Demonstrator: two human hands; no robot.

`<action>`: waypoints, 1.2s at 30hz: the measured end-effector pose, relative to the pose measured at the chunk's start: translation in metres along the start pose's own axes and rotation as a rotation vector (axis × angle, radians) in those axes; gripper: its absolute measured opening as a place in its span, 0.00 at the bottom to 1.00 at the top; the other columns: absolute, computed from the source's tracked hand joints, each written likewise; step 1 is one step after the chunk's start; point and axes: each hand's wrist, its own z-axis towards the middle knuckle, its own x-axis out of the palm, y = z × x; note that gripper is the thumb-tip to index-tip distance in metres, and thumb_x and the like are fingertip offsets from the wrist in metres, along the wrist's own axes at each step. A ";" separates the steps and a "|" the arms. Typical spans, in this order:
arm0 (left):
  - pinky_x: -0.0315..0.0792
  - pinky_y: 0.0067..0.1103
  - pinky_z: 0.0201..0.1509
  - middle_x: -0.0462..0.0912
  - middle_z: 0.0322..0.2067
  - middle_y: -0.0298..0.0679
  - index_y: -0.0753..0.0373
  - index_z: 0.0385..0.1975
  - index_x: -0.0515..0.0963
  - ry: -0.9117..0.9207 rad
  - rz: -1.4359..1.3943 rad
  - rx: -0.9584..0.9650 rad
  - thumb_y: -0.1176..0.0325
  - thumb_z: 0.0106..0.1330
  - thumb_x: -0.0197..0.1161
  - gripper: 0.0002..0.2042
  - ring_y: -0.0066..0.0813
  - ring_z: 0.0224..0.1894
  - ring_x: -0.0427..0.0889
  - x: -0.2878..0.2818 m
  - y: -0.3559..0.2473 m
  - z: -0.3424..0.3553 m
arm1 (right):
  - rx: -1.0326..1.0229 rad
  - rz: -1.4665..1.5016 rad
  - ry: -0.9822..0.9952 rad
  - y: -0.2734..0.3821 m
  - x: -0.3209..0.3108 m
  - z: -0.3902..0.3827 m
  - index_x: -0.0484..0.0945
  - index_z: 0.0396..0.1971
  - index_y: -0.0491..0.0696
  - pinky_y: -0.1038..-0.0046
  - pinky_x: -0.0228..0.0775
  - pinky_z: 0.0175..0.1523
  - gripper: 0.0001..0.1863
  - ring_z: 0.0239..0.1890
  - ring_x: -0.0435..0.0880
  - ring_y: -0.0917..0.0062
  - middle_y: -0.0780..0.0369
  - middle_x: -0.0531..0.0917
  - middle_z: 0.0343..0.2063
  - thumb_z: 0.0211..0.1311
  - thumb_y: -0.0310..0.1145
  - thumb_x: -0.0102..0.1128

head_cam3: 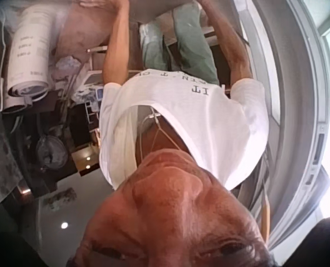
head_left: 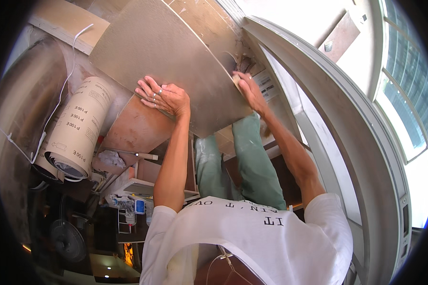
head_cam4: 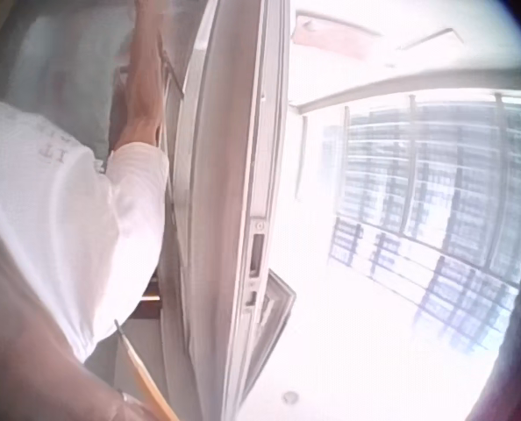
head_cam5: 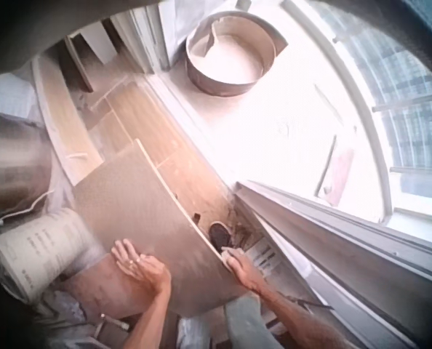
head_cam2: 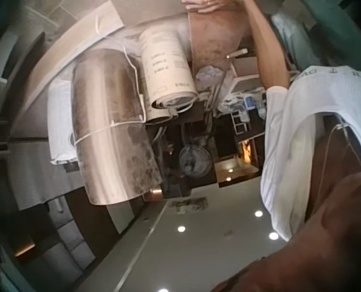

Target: The person uses a utility knife to score and snap a rectangular sheet of material on a workbench. They repeat the cutting process on another sheet, then briefly handle a wallet and cash before returning to the workbench.

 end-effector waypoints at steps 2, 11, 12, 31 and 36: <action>0.39 0.51 0.73 0.53 0.72 0.49 0.63 0.70 0.58 -0.017 -0.023 0.014 0.65 0.68 0.42 0.28 0.55 0.75 0.45 0.007 -0.006 0.009 | -0.150 0.044 -0.042 0.062 0.012 0.079 0.72 0.59 0.42 0.66 0.57 0.66 0.31 0.59 0.72 0.59 0.50 0.76 0.52 0.71 0.53 0.43; 0.40 0.51 0.73 0.54 0.71 0.49 0.63 0.70 0.57 -0.039 -0.022 -0.004 0.67 0.67 0.43 0.28 0.55 0.75 0.45 0.001 -0.003 0.000 | 0.078 -0.065 -0.023 -0.055 -0.016 -0.066 0.73 0.59 0.44 0.64 0.57 0.67 0.30 0.61 0.71 0.60 0.49 0.76 0.53 0.70 0.53 0.43; 0.40 0.51 0.73 0.54 0.71 0.49 0.63 0.70 0.57 -0.034 -0.024 -0.004 0.67 0.67 0.44 0.28 0.55 0.75 0.45 0.001 -0.006 0.002 | 0.054 -0.053 -0.019 -0.051 -0.018 -0.055 0.73 0.59 0.44 0.64 0.57 0.67 0.30 0.61 0.71 0.60 0.49 0.76 0.53 0.71 0.53 0.42; 0.42 0.53 0.72 0.53 0.71 0.50 0.63 0.70 0.57 -0.011 -0.028 0.027 0.66 0.67 0.43 0.29 0.55 0.75 0.45 0.006 -0.001 0.007 | -0.227 0.075 -0.019 0.089 0.011 0.090 0.72 0.57 0.40 0.68 0.59 0.64 0.26 0.58 0.74 0.63 0.52 0.77 0.54 0.72 0.46 0.45; 0.39 0.53 0.73 0.54 0.71 0.50 0.64 0.70 0.57 -0.004 -0.055 0.007 0.65 0.67 0.42 0.29 0.55 0.75 0.44 -0.001 -0.001 0.006 | -0.039 -0.017 -0.049 -0.011 -0.002 -0.008 0.73 0.57 0.41 0.66 0.60 0.64 0.26 0.57 0.74 0.61 0.51 0.78 0.52 0.72 0.46 0.44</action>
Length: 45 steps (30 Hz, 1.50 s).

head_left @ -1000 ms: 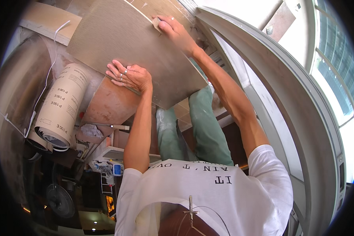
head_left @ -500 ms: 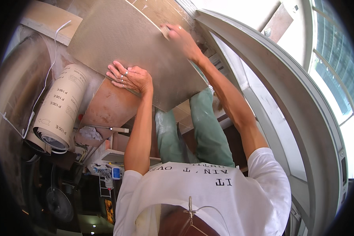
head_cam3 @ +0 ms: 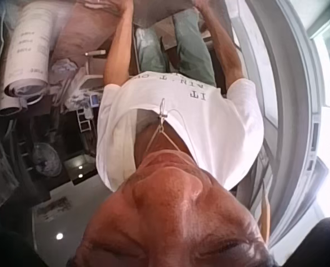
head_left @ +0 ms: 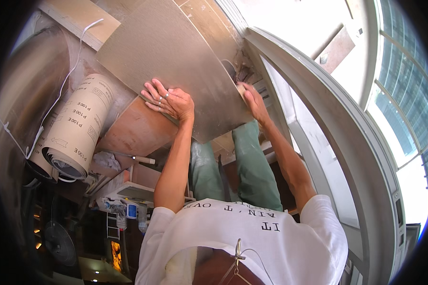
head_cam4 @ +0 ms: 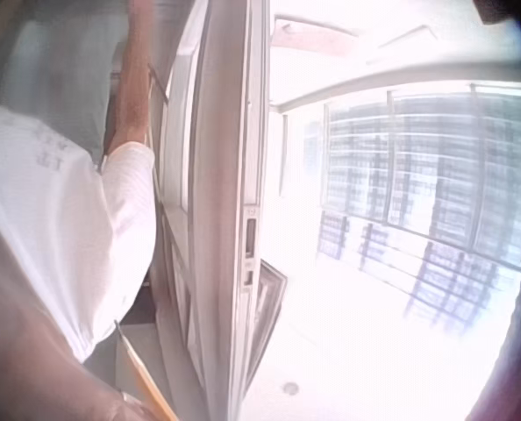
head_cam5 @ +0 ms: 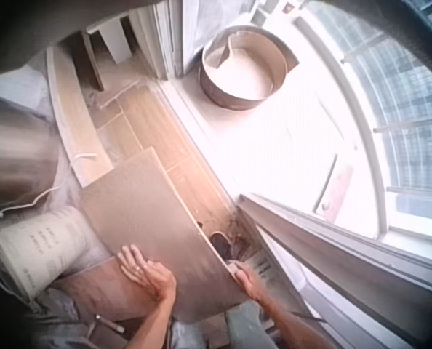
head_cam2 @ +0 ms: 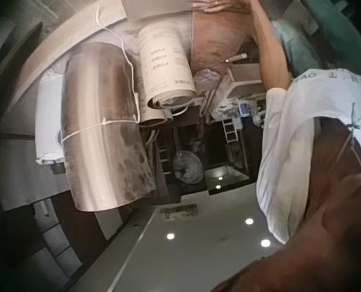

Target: The person uses a utility knife to score and snap a rectangular sheet of material on a workbench. They repeat the cutting process on another sheet, then briefly handle a wallet and cash before returning to the workbench.

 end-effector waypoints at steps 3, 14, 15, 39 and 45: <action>0.35 0.51 0.74 0.54 0.71 0.51 0.65 0.70 0.57 -0.014 -0.011 -0.006 0.66 0.67 0.42 0.29 0.58 0.75 0.44 0.001 0.001 -0.001 | 0.055 -0.040 -0.034 -0.022 -0.004 -0.023 0.73 0.58 0.42 0.65 0.60 0.64 0.26 0.57 0.74 0.60 0.50 0.78 0.52 0.72 0.47 0.44; 0.36 0.53 0.73 0.55 0.71 0.51 0.65 0.69 0.59 -0.019 -0.041 -0.043 0.66 0.66 0.43 0.29 0.58 0.75 0.45 0.002 -0.002 0.001 | -0.163 -0.002 -0.020 0.114 0.028 0.122 0.73 0.58 0.42 0.66 0.58 0.67 0.30 0.62 0.72 0.60 0.49 0.77 0.55 0.71 0.51 0.44; 0.36 0.53 0.73 0.55 0.71 0.51 0.65 0.69 0.59 -0.008 -0.030 -0.047 0.66 0.66 0.43 0.29 0.58 0.75 0.45 0.000 -0.001 0.000 | -0.063 0.034 0.026 0.076 0.015 0.083 0.74 0.58 0.42 0.66 0.54 0.69 0.30 0.64 0.70 0.61 0.51 0.76 0.57 0.69 0.51 0.46; 0.41 0.59 0.71 0.66 0.64 0.44 0.58 0.60 0.69 -0.121 -0.197 0.053 0.67 0.61 0.54 0.24 0.44 0.70 0.61 -0.008 0.011 0.031 | 0.459 0.557 -0.262 0.051 -0.040 -0.071 0.75 0.53 0.47 0.78 0.71 0.42 0.29 0.37 0.78 0.81 0.65 0.77 0.34 0.59 0.53 0.63; 0.47 0.52 0.72 0.68 0.64 0.49 0.62 0.62 0.69 -0.027 -0.075 0.353 0.52 0.65 0.55 0.29 0.45 0.68 0.64 -0.024 0.004 0.215 | 0.646 1.165 -0.510 -0.038 0.044 -0.152 0.75 0.41 0.45 0.69 0.77 0.47 0.21 0.40 0.81 0.72 0.61 0.80 0.38 0.63 0.49 0.60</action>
